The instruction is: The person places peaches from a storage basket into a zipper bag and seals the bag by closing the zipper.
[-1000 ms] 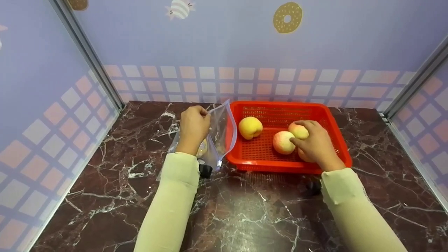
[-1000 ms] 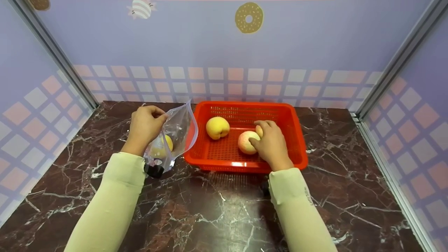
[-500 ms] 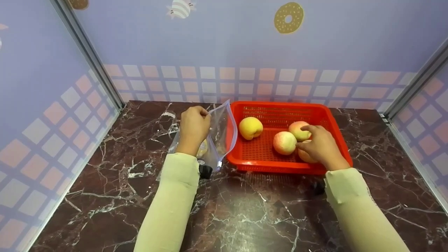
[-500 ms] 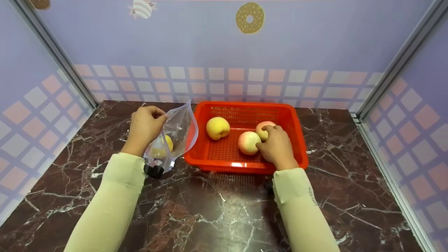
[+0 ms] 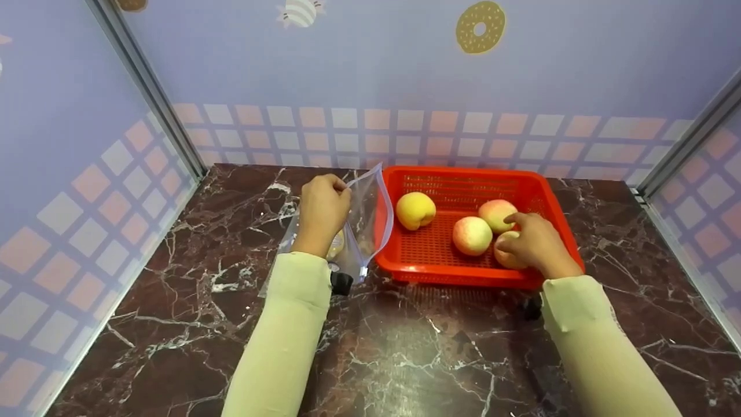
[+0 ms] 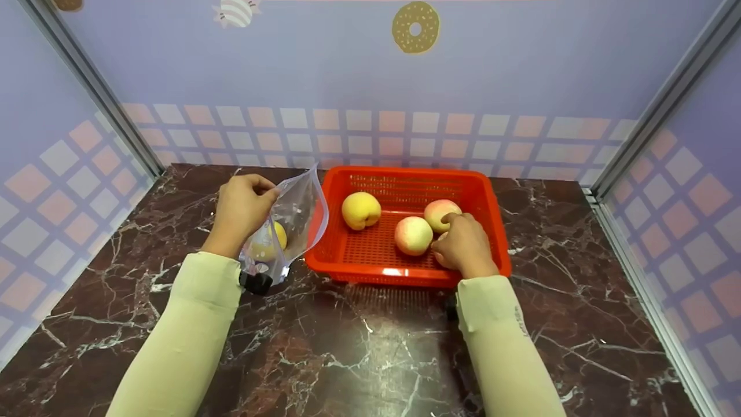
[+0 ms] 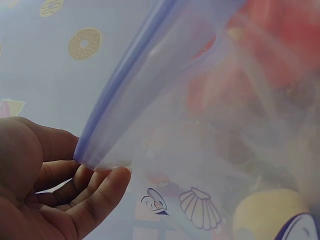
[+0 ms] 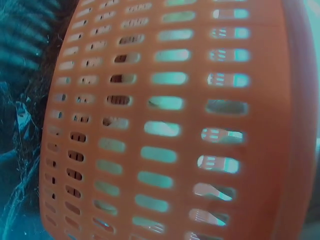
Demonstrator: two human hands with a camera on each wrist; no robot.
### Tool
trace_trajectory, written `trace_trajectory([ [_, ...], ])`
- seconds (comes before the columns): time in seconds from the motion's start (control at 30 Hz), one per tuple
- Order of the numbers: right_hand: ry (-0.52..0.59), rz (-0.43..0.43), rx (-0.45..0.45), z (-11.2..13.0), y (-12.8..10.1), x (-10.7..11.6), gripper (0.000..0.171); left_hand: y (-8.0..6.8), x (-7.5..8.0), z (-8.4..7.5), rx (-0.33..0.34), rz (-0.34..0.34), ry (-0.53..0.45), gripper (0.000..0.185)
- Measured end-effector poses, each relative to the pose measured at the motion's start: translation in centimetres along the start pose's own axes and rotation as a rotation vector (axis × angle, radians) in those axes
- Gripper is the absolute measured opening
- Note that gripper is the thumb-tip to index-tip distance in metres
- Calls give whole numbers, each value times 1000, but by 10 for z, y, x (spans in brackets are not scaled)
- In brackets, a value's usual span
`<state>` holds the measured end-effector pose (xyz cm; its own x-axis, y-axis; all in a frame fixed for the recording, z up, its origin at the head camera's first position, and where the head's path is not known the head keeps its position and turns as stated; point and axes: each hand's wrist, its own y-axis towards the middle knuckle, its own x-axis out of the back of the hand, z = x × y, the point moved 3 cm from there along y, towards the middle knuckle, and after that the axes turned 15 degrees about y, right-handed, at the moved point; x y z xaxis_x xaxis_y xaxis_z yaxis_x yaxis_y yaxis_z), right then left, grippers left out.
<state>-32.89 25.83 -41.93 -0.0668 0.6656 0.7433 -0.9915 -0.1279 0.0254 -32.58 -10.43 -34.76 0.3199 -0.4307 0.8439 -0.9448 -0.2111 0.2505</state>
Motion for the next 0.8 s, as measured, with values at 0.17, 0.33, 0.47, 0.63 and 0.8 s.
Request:
trace_trajectory([
  [0.17,-7,21,-3,-3,2,0,55,-1,0,0,-7,0,1,14],
  [0.33,-12,40,-13,-6,4,-1,56,-1,0,0,-9,-4,-4,14],
  [0.47,-23,43,-22,-8,4,-2,56,-1,0,0,-6,-7,-2,13],
  [0.63,-26,54,-37,-12,5,-4,55,0,0,0,3,-6,-1,13],
  [0.8,-30,76,-44,-16,6,-6,55,-1,0,0,6,-6,11,13],
])
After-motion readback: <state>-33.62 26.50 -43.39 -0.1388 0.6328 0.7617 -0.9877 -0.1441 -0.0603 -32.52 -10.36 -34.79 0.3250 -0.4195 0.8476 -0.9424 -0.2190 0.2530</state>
